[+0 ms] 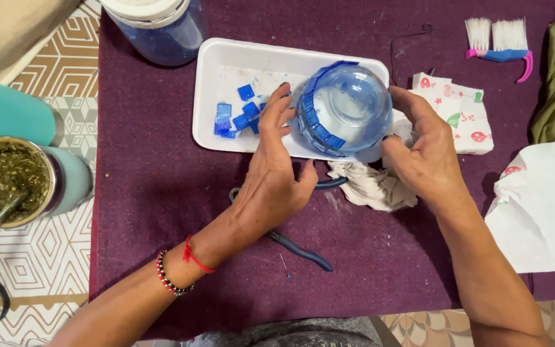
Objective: Applying adhesive and precisely placing small blue mosaic tiles onto a blue glass object, including trimming tiles with nippers.
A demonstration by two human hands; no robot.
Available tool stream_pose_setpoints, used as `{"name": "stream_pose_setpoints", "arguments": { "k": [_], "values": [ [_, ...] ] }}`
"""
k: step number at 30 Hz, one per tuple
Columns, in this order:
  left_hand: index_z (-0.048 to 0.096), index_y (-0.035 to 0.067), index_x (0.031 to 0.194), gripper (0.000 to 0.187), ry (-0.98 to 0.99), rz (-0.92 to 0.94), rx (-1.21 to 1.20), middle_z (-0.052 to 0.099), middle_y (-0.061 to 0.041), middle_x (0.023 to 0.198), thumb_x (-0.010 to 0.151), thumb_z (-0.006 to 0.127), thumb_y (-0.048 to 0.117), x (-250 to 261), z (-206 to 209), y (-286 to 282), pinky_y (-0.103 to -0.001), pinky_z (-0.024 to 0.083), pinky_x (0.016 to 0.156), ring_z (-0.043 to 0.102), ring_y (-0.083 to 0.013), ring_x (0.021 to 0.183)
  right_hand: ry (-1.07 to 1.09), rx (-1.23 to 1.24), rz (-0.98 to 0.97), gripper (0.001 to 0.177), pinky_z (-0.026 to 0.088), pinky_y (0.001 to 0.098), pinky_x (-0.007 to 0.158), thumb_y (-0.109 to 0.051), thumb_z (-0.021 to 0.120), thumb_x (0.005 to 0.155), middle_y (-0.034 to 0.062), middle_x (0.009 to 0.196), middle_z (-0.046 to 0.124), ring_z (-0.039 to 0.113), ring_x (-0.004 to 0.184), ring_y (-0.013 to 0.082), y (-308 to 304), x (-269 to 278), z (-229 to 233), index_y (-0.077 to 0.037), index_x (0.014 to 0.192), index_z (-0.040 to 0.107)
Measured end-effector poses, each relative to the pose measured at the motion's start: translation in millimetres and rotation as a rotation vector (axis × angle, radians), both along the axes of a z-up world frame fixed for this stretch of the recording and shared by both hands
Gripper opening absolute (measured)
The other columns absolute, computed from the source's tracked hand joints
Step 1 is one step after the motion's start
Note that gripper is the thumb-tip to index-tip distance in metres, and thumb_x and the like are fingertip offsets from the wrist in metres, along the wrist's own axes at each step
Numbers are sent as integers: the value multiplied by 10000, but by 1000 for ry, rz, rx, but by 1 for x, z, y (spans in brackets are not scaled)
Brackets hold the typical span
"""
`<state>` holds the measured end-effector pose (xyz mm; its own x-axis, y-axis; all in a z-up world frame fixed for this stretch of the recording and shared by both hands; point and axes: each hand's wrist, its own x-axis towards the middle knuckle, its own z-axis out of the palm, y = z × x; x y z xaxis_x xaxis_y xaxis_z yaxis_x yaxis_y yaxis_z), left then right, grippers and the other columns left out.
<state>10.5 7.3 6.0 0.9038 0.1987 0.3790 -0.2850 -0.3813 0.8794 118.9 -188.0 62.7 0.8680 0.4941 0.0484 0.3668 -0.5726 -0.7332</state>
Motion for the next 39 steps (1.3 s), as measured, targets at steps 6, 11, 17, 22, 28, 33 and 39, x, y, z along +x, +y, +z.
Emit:
{"name": "stream_pose_setpoints", "arguments": {
  "k": [6,11,17,22,28,33,39],
  "values": [
    [189,-27,1571,1085,28,88,248,342,-218,1621,804,927,182,16,-3,9,-509,340,1310,372,-413,1509,-53,-76,16,647,432,384,1075,-100,537,774,160,1363,639,592,1261,271,-3,3,0,15,1411,525],
    [94,29,1606,1253,101,32,420,336,-231,1635,767,961,367,26,-11,7,-550,347,1219,392,-434,1478,86,-74,64,747,391,376,1120,-118,604,737,167,1422,591,543,1337,265,-7,6,8,0,1460,458],
    [93,39,1607,1345,98,-6,382,383,-204,1603,664,1003,342,33,-12,9,-535,336,1169,472,-398,1395,117,-59,24,850,388,349,1117,-146,811,670,146,1406,610,557,1323,233,-8,7,6,-38,1444,478],
    [51,32,1613,1290,41,-70,232,400,-285,1579,739,955,319,37,-11,18,-494,333,1217,465,-429,1423,43,-60,-19,809,455,355,1055,-184,871,669,133,1339,659,616,1254,234,-3,-1,4,-54,1388,523],
    [-162,134,1610,1436,100,-316,-35,106,-362,1694,771,999,232,43,6,33,-523,234,1319,218,-454,1627,-29,-251,-168,824,494,399,855,-389,890,603,117,1209,690,666,1082,277,3,-18,10,-63,1276,545],
    [-253,188,1591,1612,78,-441,-90,-80,-298,1752,662,1049,384,55,-1,46,-496,320,1315,263,-457,1637,-122,-394,-205,844,487,505,790,-471,892,654,151,1096,674,676,947,393,1,-24,1,-14,1229,477],
    [-258,184,1576,1626,180,-495,-104,-157,-264,1743,627,1050,366,51,14,56,-543,297,1296,262,-480,1628,-19,-598,-132,1102,508,571,824,-601,892,642,241,1231,633,668,1019,446,3,-23,19,8,1398,370]
  ]
}}
